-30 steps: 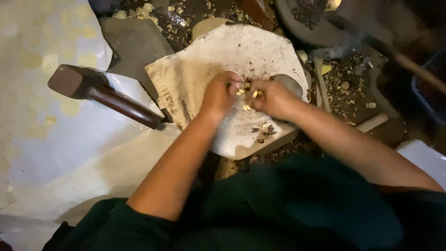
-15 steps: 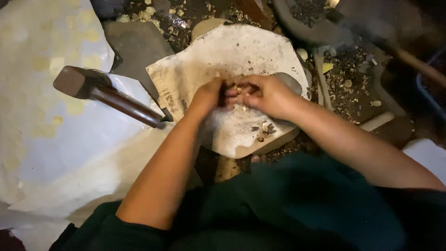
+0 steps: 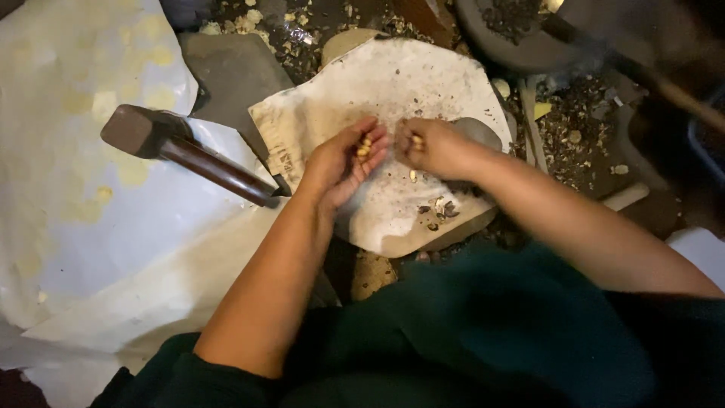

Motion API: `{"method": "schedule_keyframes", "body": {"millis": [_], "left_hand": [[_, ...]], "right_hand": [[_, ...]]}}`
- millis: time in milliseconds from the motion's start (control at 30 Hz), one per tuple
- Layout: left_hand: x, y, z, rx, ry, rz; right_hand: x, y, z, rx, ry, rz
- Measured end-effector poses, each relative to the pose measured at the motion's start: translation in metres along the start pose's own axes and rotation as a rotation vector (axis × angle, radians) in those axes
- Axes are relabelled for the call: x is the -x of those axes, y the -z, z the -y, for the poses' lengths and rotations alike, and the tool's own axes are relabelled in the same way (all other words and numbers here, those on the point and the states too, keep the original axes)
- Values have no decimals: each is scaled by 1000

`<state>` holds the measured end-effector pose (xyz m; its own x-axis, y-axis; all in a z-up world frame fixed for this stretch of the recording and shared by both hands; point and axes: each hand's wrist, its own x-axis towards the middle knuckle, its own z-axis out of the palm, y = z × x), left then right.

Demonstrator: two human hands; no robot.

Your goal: Flattening yellow nut pieces with a mallet and grinding nuts with a stone on a slab

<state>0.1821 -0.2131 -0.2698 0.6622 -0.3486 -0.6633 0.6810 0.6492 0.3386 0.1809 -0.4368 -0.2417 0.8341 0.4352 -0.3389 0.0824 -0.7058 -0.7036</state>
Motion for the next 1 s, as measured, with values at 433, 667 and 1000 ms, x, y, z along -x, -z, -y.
{"method": "schedule_keyframes", "body": {"millis": [433,667,1000], "left_hand": [[-9,31,42,-1592,-1115,235],[14,16,2,-1522,-839,-121],[6,5,31,-2132,-814,-105]], "right_hand": [[28,0,11,121,-188,111],[12,28,13,182,-180,-95],[0,12,-23,323,-216,-82]]}}
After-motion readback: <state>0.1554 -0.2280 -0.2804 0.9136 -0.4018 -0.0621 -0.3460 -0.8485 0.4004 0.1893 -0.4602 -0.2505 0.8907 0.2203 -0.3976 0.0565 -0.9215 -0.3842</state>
